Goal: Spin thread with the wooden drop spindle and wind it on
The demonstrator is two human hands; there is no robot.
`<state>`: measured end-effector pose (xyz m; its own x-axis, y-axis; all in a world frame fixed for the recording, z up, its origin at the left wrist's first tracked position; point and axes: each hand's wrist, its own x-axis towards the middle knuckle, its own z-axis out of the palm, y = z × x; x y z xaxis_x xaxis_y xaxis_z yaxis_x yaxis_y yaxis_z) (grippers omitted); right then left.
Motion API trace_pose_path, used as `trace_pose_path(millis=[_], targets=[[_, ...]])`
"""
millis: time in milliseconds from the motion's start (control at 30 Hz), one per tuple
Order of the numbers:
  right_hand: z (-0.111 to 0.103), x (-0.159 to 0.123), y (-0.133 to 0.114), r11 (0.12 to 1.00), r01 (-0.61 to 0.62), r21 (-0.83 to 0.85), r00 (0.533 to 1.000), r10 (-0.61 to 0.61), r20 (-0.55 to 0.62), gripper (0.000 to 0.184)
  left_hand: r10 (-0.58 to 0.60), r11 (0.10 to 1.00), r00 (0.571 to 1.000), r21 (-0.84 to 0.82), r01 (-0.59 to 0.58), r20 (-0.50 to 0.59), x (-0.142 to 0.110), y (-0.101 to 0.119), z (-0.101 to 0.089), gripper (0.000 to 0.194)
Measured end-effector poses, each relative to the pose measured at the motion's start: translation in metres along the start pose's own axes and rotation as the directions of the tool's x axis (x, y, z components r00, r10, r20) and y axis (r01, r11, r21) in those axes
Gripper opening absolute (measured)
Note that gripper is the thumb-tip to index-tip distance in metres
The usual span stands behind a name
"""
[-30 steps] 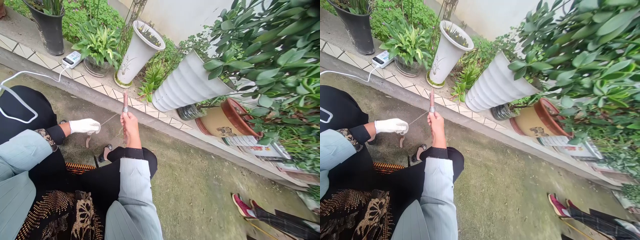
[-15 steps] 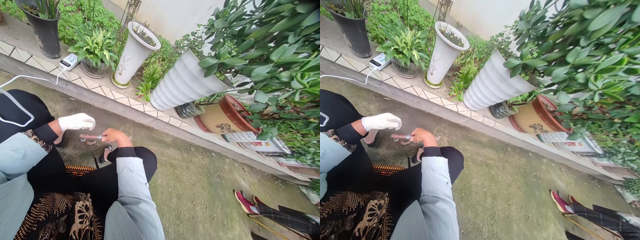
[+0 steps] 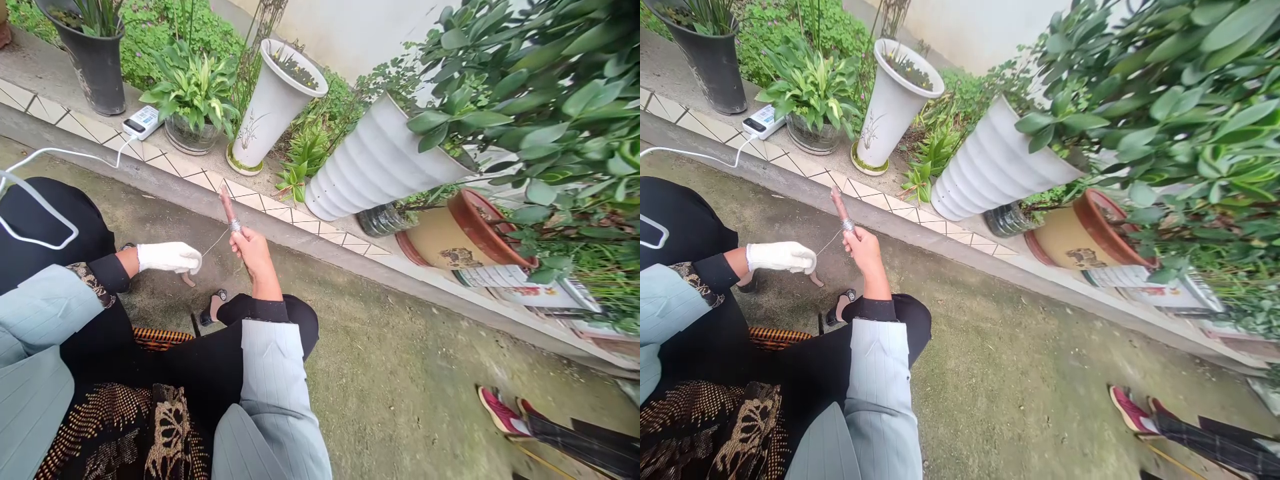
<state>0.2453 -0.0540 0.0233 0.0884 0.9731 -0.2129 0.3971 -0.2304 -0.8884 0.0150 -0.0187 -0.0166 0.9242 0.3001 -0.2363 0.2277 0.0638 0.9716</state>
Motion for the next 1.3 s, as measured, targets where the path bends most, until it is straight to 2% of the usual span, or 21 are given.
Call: trace_pose_path(millis=[67,133,200,267,300,367,433,467,533,600,667,700,767,833,900,1000,1067,1133,1167,1233,1300], targets=[[0.006,0.005,0.004,0.971,-0.054,-0.232,0.998,0.046,-0.039,0.022,-0.007,1.0,0.998,-0.011,0.008,0.062,-0.001,0.004,0.004,0.03],[0.013,0.008,0.005,0.861,-0.081,-0.501,0.997,0.073,-0.034,0.021,-0.001,1.0,0.998,0.026,-0.001,0.069,-0.005,0.01,0.004,0.029],[0.019,0.008,0.006,0.725,-0.053,-0.686,0.991,0.121,0.052,0.019,0.01,0.995,1.0,0.101,-0.013,0.026,-0.008,0.014,-0.001,0.03],[0.026,0.005,0.006,0.647,0.029,-0.762,0.953,0.213,0.216,0.015,0.023,0.985,0.998,0.175,-0.013,-0.054,-0.012,0.016,-0.006,0.031],[0.029,0.003,0.007,0.643,0.075,-0.762,0.908,0.271,0.318,0.013,0.031,0.979,0.995,0.205,-0.01,-0.099,-0.013,0.016,-0.009,0.032],[0.033,0.0,0.008,0.704,0.141,-0.696,0.767,0.367,0.526,0.009,0.046,0.967,0.984,0.256,0.0,-0.173,-0.014,0.015,-0.014,0.032],[0.033,-0.004,0.008,0.81,0.157,-0.565,0.606,0.373,0.702,0.007,0.055,0.953,0.974,0.302,0.015,-0.222,-0.013,0.015,-0.016,0.032],[0.032,-0.005,0.007,0.855,0.151,-0.496,0.546,0.346,0.763,0.009,0.059,0.944,0.968,0.329,0.025,-0.243,-0.013,0.014,-0.017,0.033],[0.026,-0.008,0.003,0.917,0.143,-0.372,0.486,0.262,0.834,0.015,0.066,0.92,0.96,0.389,0.047,-0.272,-0.011,0.014,-0.019,0.033],[0.018,-0.011,-0.002,0.951,0.141,-0.277,0.472,0.182,0.863,0.02,0.068,0.896,0.956,0.439,0.067,-0.286,-0.008,0.012,-0.02,0.033],[0.009,-0.015,-0.007,0.967,0.154,-0.204,0.505,0.1,0.857,0.02,0.071,0.886,0.953,0.457,0.076,-0.295,-0.004,0.007,-0.019,0.032],[0.005,-0.016,-0.009,0.97,0.168,-0.175,0.543,0.057,0.838,0.019,0.073,0.892,0.954,0.447,0.068,-0.292,-0.002,0.003,-0.019,0.032],[0.0,-0.017,-0.01,0.973,0.191,-0.128,0.678,-0.036,0.735,0.017,0.071,0.92,0.96,0.39,0.041,-0.269,0.003,-0.005,-0.015,0.032],[-0.003,-0.015,-0.008,0.98,0.178,-0.091,0.837,-0.102,0.538,0.018,0.048,0.956,0.977,0.293,0.014,-0.206,0.006,-0.013,-0.008,0.034],[-0.001,-0.008,-0.004,0.987,0.129,-0.093,0.946,-0.095,0.309,0.021,0.015,0.98,0.994,0.197,0.007,-0.111,0.009,-0.016,0.0,0.037],[0.005,0.002,0.003,0.949,0.016,-0.315,0.996,0.013,0.092,0.022,-0.004,0.983,1.0,0.183,0.007,-0.017,0.008,-0.013,0.008,0.034],[0.01,0.006,0.007,0.825,-0.049,-0.563,0.988,0.124,0.096,0.019,0.003,0.96,1.0,0.281,0.002,-0.017,0.006,-0.008,0.007,0.029],[0.014,0.007,0.011,0.698,-0.028,-0.716,0.918,0.302,0.258,0.015,0.002,0.91,0.997,0.413,0.028,-0.073,0.002,-0.002,0.001,0.025],[0.016,0.007,0.012,0.684,0.008,-0.729,0.838,0.393,0.378,0.014,0.003,0.88,0.994,0.473,0.049,-0.109,0.0,0.001,-0.003,0.023],[0.019,0.005,0.014,0.757,0.059,-0.651,0.647,0.468,0.603,0.011,0.011,0.826,0.987,0.557,0.083,-0.163,-0.003,0.005,-0.01,0.021],[0.018,0.002,0.015,0.863,0.064,-0.501,0.529,0.396,0.751,0.013,0.031,0.809,0.983,0.582,0.083,-0.183,-0.005,0.007,-0.015,0.022]])
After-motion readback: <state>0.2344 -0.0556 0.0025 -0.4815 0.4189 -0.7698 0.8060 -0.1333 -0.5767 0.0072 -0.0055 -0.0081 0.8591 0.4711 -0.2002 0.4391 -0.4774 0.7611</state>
